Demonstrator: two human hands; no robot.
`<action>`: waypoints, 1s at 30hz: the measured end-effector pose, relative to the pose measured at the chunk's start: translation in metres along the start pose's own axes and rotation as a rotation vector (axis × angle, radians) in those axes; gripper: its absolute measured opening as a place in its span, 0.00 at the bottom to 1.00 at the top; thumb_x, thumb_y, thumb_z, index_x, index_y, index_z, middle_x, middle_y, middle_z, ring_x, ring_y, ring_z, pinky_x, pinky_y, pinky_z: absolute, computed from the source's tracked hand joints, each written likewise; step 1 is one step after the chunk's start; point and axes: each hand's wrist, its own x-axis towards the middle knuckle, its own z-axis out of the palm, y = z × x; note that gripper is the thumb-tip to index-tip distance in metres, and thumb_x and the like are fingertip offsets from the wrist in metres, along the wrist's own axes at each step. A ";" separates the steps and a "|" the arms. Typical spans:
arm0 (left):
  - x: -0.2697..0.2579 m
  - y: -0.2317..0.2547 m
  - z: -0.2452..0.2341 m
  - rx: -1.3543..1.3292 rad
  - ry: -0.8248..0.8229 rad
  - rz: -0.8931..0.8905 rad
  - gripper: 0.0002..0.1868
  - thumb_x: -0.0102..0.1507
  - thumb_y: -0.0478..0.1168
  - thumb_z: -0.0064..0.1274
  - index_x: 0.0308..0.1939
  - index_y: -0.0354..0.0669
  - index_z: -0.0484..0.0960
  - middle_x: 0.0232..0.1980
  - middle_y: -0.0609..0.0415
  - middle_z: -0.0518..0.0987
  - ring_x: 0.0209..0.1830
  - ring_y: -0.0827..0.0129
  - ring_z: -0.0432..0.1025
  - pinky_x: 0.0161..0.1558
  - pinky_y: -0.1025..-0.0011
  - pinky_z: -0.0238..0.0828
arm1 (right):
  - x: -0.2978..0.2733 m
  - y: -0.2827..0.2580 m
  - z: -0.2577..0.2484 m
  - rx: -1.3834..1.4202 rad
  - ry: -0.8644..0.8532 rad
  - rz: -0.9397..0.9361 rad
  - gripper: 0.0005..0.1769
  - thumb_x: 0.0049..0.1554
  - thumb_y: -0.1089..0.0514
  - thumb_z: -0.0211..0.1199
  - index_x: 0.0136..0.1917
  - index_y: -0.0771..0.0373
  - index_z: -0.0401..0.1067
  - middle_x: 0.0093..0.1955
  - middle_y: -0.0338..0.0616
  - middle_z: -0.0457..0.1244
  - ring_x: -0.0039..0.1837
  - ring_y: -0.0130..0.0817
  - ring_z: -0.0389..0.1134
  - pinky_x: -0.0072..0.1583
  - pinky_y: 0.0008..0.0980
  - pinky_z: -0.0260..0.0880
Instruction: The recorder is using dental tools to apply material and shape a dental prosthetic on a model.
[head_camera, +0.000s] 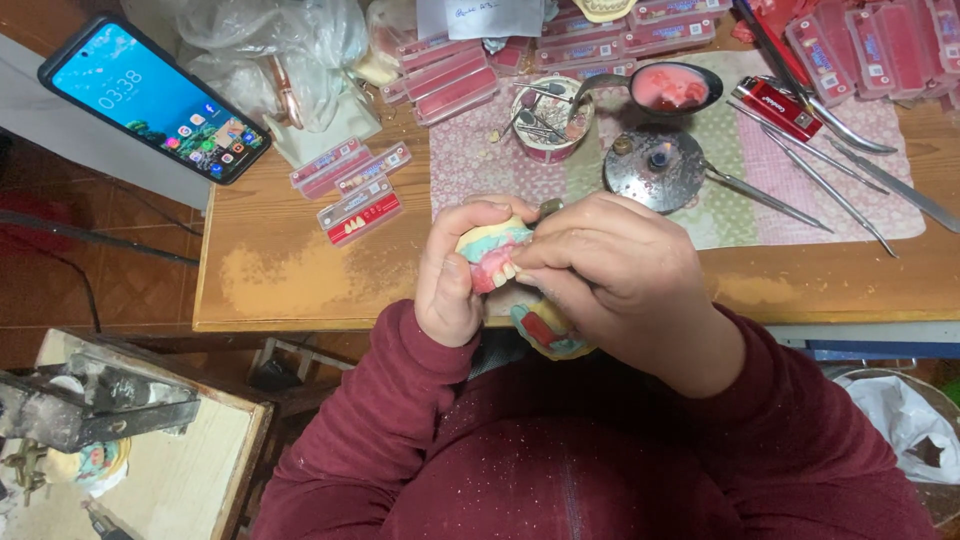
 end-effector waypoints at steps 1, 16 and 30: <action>0.000 -0.001 0.000 0.007 -0.002 0.005 0.29 0.78 0.60 0.35 0.67 0.38 0.67 0.63 0.37 0.74 0.63 0.59 0.71 0.70 0.61 0.66 | 0.000 0.000 -0.001 0.005 -0.006 0.004 0.09 0.52 0.64 0.73 0.47 0.62 0.78 0.48 0.42 0.70 0.51 0.40 0.72 0.54 0.36 0.72; 0.002 0.001 0.001 -0.017 -0.006 -0.031 0.30 0.78 0.60 0.35 0.69 0.36 0.65 0.64 0.38 0.72 0.66 0.58 0.69 0.72 0.61 0.64 | -0.001 0.003 0.004 0.090 0.042 0.038 0.10 0.55 0.66 0.71 0.52 0.63 0.79 0.49 0.45 0.69 0.51 0.40 0.73 0.53 0.34 0.73; 0.009 0.005 -0.001 -0.039 -0.126 -0.130 0.40 0.66 0.46 0.63 0.75 0.41 0.56 0.72 0.47 0.66 0.72 0.64 0.63 0.75 0.65 0.57 | -0.015 0.021 -0.004 0.155 0.151 0.177 0.05 0.61 0.66 0.66 0.52 0.65 0.74 0.52 0.48 0.67 0.54 0.40 0.72 0.56 0.35 0.72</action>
